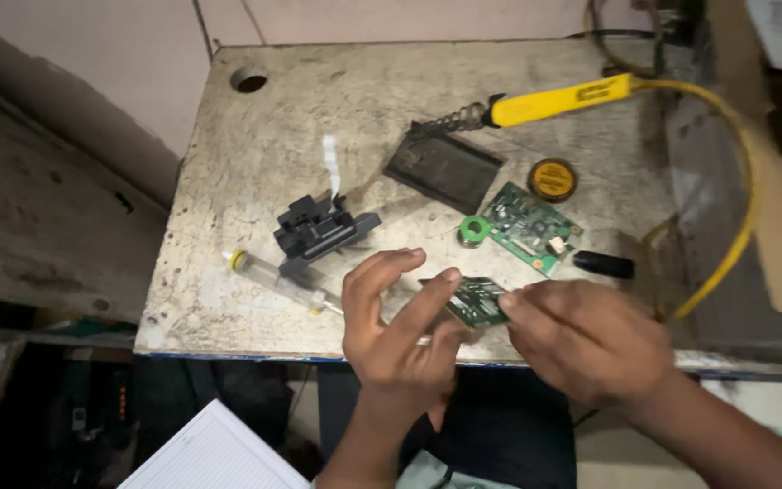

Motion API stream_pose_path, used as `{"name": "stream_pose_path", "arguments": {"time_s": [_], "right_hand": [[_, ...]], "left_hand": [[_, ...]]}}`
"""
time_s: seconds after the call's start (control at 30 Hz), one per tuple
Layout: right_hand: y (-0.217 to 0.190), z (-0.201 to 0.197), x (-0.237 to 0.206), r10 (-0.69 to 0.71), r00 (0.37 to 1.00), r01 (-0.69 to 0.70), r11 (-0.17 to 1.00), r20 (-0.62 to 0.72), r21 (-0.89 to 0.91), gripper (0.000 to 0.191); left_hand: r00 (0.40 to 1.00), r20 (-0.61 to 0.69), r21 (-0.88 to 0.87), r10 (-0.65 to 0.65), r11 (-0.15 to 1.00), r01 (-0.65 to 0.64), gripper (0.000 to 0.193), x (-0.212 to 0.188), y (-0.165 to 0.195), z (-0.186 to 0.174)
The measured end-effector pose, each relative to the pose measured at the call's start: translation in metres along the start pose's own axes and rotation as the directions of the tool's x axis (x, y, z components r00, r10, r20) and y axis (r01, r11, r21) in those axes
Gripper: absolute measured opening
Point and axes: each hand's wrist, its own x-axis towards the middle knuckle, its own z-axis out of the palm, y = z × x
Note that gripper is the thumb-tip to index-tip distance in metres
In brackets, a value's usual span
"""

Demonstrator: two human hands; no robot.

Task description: The person sits at a workbench and solders components on green circuit boards using a soldering iron, occasionally using a solder sucker to remove solder. They reposition the boards by hand and continue soldering different points on the boards.

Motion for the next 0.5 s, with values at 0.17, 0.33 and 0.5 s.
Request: {"name": "stream_pose_path", "arguments": {"time_s": [0.17, 0.33, 0.5], "right_hand": [[0.009, -0.017, 0.006, -0.259, 0.951, 0.272, 0.960, 0.169, -0.062, 0.033], [0.008, -0.018, -0.002, -0.286, 0.933, 0.303, 0.952, 0.218, -0.050, 0.035], [0.006, -0.019, -0.008, -0.287, 0.931, 0.312, 0.947, 0.227, -0.083, 0.028]], "left_hand": [[1.000, 0.018, -0.037, -0.022, 0.999, 0.023, 0.051, -0.005, -0.005, -0.005], [0.998, 0.069, -0.083, -0.012, 0.996, 0.018, 0.054, -0.007, -0.005, -0.009], [0.997, 0.076, -0.075, -0.011, 0.997, 0.017, 0.050, -0.010, -0.002, -0.009]]}}
